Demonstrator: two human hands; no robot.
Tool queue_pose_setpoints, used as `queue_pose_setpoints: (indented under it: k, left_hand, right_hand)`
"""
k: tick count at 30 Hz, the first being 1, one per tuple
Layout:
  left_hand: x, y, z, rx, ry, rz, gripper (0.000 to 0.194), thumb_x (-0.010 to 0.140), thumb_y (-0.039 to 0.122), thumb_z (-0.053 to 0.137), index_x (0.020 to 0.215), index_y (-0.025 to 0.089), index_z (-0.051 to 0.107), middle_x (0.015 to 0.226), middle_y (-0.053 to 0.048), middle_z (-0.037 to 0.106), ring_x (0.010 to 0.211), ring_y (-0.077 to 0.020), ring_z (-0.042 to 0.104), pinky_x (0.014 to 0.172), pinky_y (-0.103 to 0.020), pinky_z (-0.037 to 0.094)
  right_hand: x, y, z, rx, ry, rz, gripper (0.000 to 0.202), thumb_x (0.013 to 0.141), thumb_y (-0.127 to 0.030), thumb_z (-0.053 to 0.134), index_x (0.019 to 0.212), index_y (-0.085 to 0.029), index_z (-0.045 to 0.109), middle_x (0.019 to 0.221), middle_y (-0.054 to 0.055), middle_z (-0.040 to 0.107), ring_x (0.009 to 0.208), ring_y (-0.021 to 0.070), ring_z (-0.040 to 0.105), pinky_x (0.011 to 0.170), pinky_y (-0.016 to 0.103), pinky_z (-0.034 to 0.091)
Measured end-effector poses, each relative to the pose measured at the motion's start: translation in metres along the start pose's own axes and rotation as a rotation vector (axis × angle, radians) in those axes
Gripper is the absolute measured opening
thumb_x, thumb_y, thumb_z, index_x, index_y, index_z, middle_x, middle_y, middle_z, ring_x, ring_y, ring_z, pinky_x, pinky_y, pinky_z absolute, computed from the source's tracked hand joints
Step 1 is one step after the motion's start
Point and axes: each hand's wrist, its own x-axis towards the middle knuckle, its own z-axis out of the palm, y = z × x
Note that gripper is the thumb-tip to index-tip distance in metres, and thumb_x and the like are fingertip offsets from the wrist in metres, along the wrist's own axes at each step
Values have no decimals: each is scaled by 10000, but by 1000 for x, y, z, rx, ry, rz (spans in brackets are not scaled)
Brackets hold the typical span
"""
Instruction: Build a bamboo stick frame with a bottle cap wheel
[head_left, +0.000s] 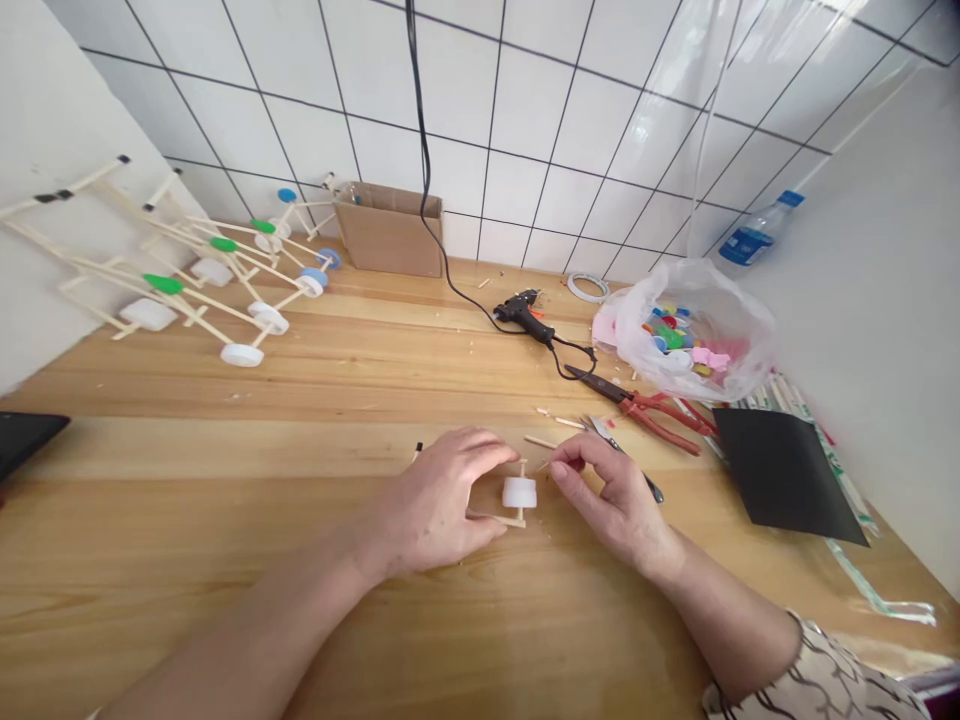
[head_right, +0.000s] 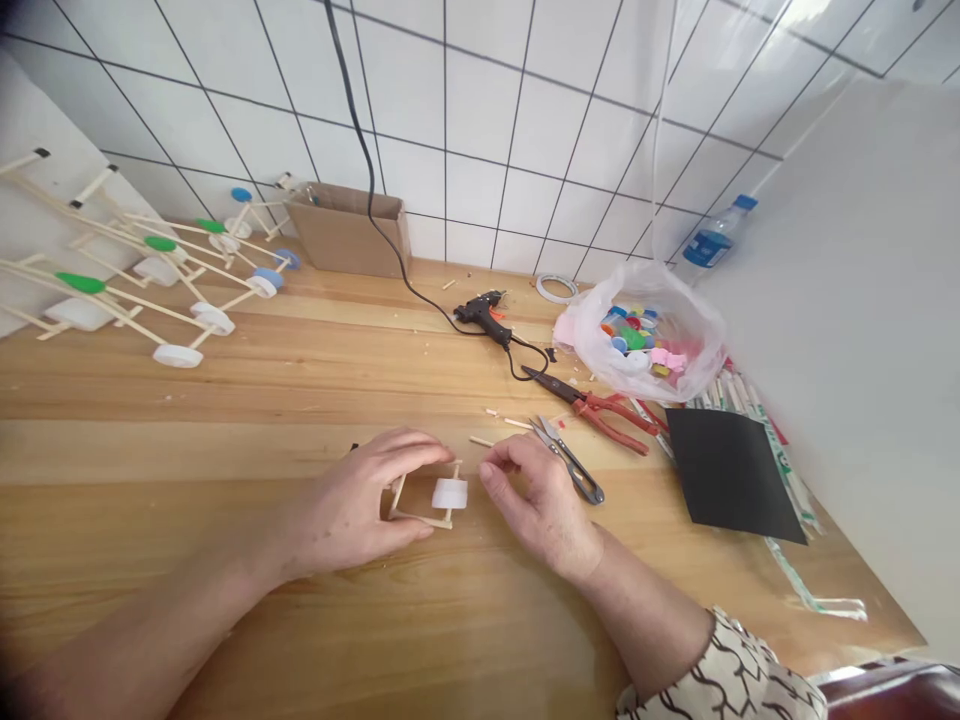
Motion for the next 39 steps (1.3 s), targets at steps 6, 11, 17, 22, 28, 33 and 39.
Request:
queue_pose_setpoints:
  k: [6,11,17,22,28,33,39]
  left_hand:
    - [-1,-2,3,14,-2,38,411,666,175,692,1064,148,595,1113,-91,624,1044,-246,552,910,-374,446]
    - [-2,-2,2,19,-18,34,410,674,179,693,1070,149,594,1090,-78,619,1026,-241,542,899,-376,440]
    - [-2,-1,1,19,-33,35,406,673,157,684,1069,143,594,1086,-72,617,1029,-235,534,911,-375,427]
    - [-2,-2,2,17,-44,25,409,668,155,690,1065,158,593,1077,-68,614,1013,-235,535,898,-376,430]
    - [-1,-2,3,7,-41,25,409,662,138,693,1057,158,591,1083,-64,609,1033,-231,527,923,-372,419]
    - [-2,-3,4,5,-33,41,407,667,134,690,1060,163,588,1083,-56,607,1030,-227,527,914,-368,423]
    - [-2,-3,3,2,-31,38,399,671,139,682,1057,172,587,1082,-61,611,1028,-233,531,913,-377,430]
  right_hand:
    - [0,2,0,6,-14,4,115,892,-238,511,813,-180,571,736,17,584,705,150,538,676,274,428]
    - [0,1,0,6,-12,3,113,896,-225,503,810,-184,565,738,11,580,708,146,537,672,266,427]
    - [1,2,0,10,-7,-1,97,898,-201,494,833,-185,564,758,12,586,717,142,542,678,263,433]
    - [2,5,1,15,-10,-41,87,898,-173,491,898,-187,577,838,32,611,797,157,559,743,291,443]
    - [2,3,2,5,-55,-99,132,886,-129,488,945,-186,591,895,54,604,878,180,553,806,335,438]
    - [1,1,2,17,-76,-117,163,882,-113,475,970,-178,596,919,71,594,897,191,546,810,349,447]
    - [1,2,3,12,-84,-126,187,877,-105,474,993,-178,600,951,82,587,918,199,546,820,361,455]
